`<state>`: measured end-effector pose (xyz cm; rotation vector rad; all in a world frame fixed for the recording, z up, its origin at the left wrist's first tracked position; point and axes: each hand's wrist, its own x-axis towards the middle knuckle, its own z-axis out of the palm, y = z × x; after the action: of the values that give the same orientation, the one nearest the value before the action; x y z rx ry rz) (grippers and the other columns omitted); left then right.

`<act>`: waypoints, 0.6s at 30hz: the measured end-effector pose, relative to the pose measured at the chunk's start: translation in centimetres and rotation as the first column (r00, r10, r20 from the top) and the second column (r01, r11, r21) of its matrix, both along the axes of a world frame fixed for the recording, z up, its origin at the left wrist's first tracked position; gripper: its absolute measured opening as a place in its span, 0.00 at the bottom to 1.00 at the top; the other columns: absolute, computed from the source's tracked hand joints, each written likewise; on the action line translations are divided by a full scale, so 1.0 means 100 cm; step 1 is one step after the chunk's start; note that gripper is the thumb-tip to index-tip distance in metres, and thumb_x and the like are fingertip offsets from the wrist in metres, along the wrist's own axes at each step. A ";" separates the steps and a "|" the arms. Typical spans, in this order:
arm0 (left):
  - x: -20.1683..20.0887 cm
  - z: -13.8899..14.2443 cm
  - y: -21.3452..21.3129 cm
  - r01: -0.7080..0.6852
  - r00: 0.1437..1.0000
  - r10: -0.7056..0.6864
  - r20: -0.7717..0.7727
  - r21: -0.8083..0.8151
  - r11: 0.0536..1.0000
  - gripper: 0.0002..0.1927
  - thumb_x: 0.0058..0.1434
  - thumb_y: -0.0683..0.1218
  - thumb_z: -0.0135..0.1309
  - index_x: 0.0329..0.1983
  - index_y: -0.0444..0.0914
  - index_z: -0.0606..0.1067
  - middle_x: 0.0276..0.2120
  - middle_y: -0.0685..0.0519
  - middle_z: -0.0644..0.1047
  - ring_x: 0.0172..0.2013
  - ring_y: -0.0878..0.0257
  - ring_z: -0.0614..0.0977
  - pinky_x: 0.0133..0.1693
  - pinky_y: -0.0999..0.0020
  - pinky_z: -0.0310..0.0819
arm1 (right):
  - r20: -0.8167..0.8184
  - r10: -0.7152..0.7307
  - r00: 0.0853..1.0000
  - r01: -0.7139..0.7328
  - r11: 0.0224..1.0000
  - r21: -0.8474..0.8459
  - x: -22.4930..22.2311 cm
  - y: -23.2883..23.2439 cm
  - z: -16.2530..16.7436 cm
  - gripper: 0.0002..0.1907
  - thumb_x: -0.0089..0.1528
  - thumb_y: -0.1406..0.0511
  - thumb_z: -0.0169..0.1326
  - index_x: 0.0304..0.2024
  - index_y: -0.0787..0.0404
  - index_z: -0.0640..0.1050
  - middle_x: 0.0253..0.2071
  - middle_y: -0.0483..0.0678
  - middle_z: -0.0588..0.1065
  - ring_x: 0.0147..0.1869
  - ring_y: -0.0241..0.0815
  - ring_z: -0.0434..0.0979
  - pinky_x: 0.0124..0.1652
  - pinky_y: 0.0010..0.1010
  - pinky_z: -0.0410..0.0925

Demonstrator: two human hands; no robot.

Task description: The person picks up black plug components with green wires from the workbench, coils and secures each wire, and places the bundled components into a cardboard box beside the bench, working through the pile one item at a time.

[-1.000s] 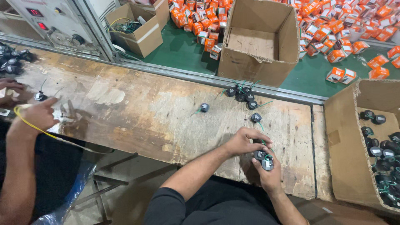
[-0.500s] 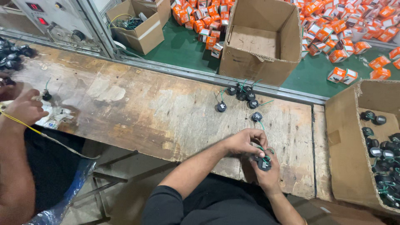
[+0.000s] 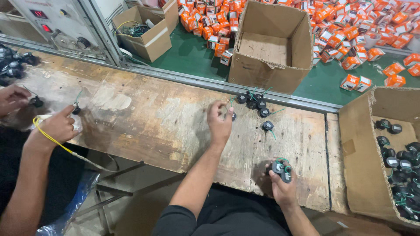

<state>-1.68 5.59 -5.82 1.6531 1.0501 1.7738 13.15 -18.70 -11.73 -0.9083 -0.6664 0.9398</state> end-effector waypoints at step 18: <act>0.025 -0.033 -0.012 0.794 0.606 -0.762 0.227 -0.241 0.559 0.10 0.58 0.38 0.65 0.44 0.38 0.81 0.39 0.50 0.84 0.40 0.64 0.85 0.45 0.68 0.81 | -0.459 0.188 0.868 -0.102 0.974 0.204 0.012 0.000 -0.002 0.28 0.64 0.56 0.62 0.63 0.55 0.69 0.57 0.47 0.69 0.61 0.46 0.70 0.55 0.43 0.68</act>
<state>0.84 4.39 -9.09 1.4551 0.3786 0.9920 14.39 -18.66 -11.96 -0.4437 -0.3846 1.1701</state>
